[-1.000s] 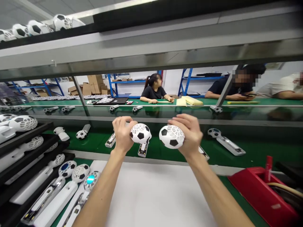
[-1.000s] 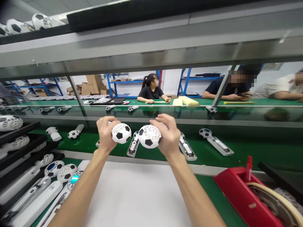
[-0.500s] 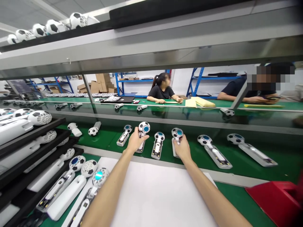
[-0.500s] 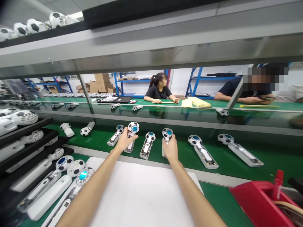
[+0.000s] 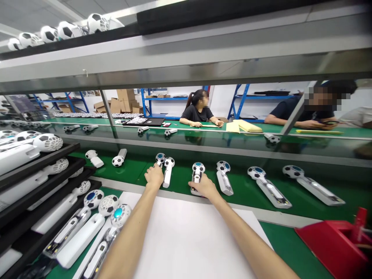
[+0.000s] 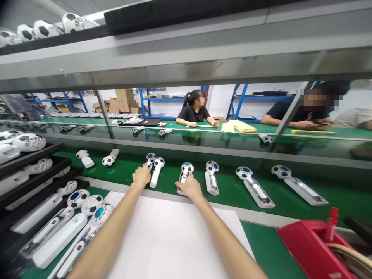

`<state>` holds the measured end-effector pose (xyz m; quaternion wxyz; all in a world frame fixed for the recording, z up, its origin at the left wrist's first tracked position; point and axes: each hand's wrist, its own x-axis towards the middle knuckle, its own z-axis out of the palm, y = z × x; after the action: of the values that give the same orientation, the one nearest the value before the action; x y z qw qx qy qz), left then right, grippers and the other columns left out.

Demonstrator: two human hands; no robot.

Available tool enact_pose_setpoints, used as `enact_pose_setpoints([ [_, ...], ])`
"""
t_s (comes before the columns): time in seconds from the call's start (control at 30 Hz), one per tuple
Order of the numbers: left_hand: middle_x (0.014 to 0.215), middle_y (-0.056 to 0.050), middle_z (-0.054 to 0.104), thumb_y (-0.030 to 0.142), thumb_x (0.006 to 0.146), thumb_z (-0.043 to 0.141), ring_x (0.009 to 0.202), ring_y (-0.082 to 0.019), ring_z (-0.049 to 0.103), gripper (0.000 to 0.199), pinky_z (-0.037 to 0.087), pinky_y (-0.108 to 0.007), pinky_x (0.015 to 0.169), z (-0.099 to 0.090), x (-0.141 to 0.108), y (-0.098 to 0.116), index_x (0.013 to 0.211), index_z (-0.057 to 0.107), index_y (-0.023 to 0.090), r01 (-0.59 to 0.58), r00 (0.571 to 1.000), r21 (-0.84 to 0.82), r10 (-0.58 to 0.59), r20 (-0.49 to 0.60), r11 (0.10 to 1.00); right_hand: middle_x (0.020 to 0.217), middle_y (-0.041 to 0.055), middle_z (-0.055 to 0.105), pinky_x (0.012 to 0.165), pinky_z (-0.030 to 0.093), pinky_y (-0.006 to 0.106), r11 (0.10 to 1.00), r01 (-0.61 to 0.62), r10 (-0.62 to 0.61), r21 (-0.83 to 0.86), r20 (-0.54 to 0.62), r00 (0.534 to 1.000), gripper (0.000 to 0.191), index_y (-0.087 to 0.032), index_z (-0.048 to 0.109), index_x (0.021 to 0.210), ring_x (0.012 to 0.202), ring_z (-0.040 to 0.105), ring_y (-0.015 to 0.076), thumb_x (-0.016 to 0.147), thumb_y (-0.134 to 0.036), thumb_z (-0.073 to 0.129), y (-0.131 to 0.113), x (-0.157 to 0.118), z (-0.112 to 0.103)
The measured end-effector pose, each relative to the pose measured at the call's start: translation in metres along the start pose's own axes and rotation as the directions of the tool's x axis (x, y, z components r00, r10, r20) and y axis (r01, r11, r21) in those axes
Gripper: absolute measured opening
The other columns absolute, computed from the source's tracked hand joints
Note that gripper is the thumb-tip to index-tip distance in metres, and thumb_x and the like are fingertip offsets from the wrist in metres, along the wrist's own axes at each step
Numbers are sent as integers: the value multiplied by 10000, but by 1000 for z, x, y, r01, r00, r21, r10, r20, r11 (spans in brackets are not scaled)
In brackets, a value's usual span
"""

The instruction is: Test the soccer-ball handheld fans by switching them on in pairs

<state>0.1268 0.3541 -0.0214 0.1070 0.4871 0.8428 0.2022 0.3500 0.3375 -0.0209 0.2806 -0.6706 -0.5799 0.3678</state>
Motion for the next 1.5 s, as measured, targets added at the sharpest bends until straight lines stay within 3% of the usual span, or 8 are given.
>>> enact_pose_setpoints([
  [0.17,1269,-120,587,342,913,643,1150,-261,583,404,490,-487,979,-5,13,-7,1259,570,145,72,981,-94,-53,189,993,856,20,638,622,556,264,910,-117,43,399,190,981,153,-130,580,998,717,646,134,930,-258,627,1,6,-16],
  [0.37,1070,-80,640,329,936,620,888,-174,645,300,575,-350,760,-21,9,2,1158,602,128,124,948,-444,26,317,888,859,67,625,428,462,244,732,23,-126,681,102,987,154,-126,540,960,551,580,123,927,-188,403,-15,1,-41],
  [0.6,1038,-75,631,203,925,440,782,-146,670,333,578,-291,658,-87,-27,35,1255,451,162,-55,920,-904,374,120,424,1119,28,617,634,592,326,596,347,-375,724,-132,918,585,-254,419,1290,739,683,180,745,-221,628,-49,-34,-66],
  [0.83,1257,-95,614,137,712,650,1060,-276,681,623,596,-456,857,-125,-77,55,1230,318,242,-187,721,-981,672,-166,-42,1187,53,608,757,572,338,545,605,-606,581,-226,763,581,-296,350,1291,985,688,227,804,-229,660,-65,-71,-78],
  [1.07,1211,-82,633,113,755,639,1004,-289,695,796,618,-394,723,-136,-98,56,1428,270,326,-133,598,-986,786,-159,-99,1328,65,558,899,550,369,503,656,-682,563,-208,701,779,-344,271,1481,1041,656,212,825,-218,673,-76,-97,-87],
  [1.23,1226,-140,638,263,737,573,684,-192,656,451,520,-265,396,-136,-106,57,1181,573,188,251,451,-942,888,-90,-222,1072,82,645,500,494,274,356,347,-696,868,-1,718,403,-254,635,1146,639,564,149,756,-348,594,-81,-109,-101],
  [1.37,1142,-127,671,312,706,532,526,-102,497,424,331,-166,268,-138,-111,58,1095,636,178,386,456,-882,887,-71,-269,1081,82,610,375,361,228,249,340,-704,907,-72,707,477,-287,657,1181,533,426,109,734,-408,542,-82,-119,-110],
  [1.5,1176,-120,642,264,725,595,620,-161,607,511,489,-258,408,-145,-120,60,1229,521,220,112,488,-970,862,-135,-215,999,73,645,503,508,306,391,546,-742,741,-97,663,517,-294,558,1318,620,575,174,810,-381,604,-81,-128,-111],
])
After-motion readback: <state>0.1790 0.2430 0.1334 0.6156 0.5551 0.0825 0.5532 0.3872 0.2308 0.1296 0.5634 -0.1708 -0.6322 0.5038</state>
